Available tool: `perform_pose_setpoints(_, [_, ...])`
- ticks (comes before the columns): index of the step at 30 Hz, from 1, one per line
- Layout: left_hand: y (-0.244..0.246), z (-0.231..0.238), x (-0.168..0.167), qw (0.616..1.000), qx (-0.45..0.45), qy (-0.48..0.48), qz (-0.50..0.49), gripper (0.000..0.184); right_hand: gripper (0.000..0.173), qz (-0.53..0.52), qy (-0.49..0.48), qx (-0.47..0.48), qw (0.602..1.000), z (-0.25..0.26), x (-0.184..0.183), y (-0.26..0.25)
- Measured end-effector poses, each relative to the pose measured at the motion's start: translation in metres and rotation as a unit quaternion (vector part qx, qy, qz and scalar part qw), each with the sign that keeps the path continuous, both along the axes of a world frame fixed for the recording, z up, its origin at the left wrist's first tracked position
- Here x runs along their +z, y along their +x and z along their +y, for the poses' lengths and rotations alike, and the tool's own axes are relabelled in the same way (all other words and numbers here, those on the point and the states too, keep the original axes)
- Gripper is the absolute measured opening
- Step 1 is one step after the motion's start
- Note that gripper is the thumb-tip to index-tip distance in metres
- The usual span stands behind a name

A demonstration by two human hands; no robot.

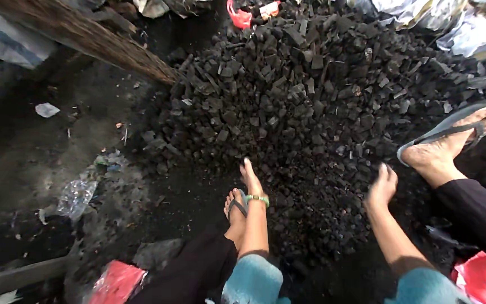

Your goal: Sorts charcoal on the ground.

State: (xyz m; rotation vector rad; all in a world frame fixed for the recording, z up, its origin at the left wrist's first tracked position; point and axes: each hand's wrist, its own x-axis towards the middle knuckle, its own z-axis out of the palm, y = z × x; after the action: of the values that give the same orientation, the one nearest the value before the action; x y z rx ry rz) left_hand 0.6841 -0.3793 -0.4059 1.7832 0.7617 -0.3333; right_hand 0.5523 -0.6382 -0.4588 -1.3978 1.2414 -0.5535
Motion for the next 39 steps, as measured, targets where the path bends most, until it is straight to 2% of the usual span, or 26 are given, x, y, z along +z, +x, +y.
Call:
perform_pose_setpoints(2, [-0.028, 0.011, -0.032, 0.99, 0.006, 0.131, 0.046, 0.083, 0.059, 0.141, -0.023, -0.083, 0.986, 0.005, -0.037, -0.058])
perform_pose_setpoints(4, [-0.05, 0.005, -0.058, 0.993, -0.001, 0.092, 0.076, 0.076, 0.063, 0.262, 0.026, -0.099, 0.96, 0.019, -0.056, -0.087])
perform_pose_setpoints(7, [-0.065, -0.021, -0.084, 0.974, -0.136, 0.099, 0.154, 0.069, 0.062, 0.323, 0.066, -0.016, 0.944, 0.04, -0.063, -0.073])
perform_pose_setpoints(9, [-0.069, -0.042, -0.083, 0.958, -0.2, 0.13, 0.159, 0.068, 0.065, 0.324, 0.073, 0.031, 0.943, 0.048, -0.059, -0.048])
perform_pose_setpoints(12, [-0.073, -0.064, -0.074, 0.951, -0.241, 0.151, 0.124, 0.068, 0.063, 0.285, 0.052, 0.069, 0.955, 0.051, -0.056, -0.024])
perform_pose_setpoints(15, [-0.081, -0.079, -0.068, 0.957, -0.25, 0.125, 0.075, 0.065, 0.059, 0.267, 0.01, 0.156, 0.951, 0.054, -0.049, -0.023])
perform_pose_setpoints(20, [-0.084, -0.083, -0.064, 0.96, -0.277, 0.048, 0.005, 0.049, 0.05, 0.19, -0.061, 0.275, 0.94, 0.073, -0.04, -0.014])
perform_pose_setpoints(23, [-0.074, -0.083, -0.076, 0.97, -0.239, -0.031, -0.029, 0.048, 0.047, 0.143, -0.089, 0.309, 0.936, 0.078, -0.038, -0.004])
perform_pose_setpoints(26, [-0.068, -0.081, -0.086, 0.977, -0.178, -0.108, -0.046, 0.046, 0.047, 0.095, -0.059, 0.307, 0.945, 0.083, -0.037, 0.004])
perform_pose_setpoints(32, [-0.075, -0.081, -0.084, 0.974, 0.043, -0.223, 0.008, 0.035, 0.042, 0.022, 0.04, 0.252, 0.967, 0.098, -0.034, 0.016])
perform_pose_setpoints(34, [-0.069, -0.081, -0.072, 0.966, 0.098, -0.239, 0.022, 0.036, 0.04, 0.01, 0.057, 0.251, 0.966, 0.107, -0.026, 0.028])
perform_pose_setpoints(37, [-0.03, -0.075, -0.047, 0.958, 0.111, -0.263, 0.013, 0.037, 0.041, 0.001, 0.074, 0.283, 0.956, 0.112, -0.008, 0.074])
perform_pose_setpoints(39, [0.013, -0.066, -0.016, 0.934, 0.137, -0.33, -0.029, 0.037, 0.051, -0.081, 0.113, 0.302, 0.943, 0.108, 0.018, 0.112])
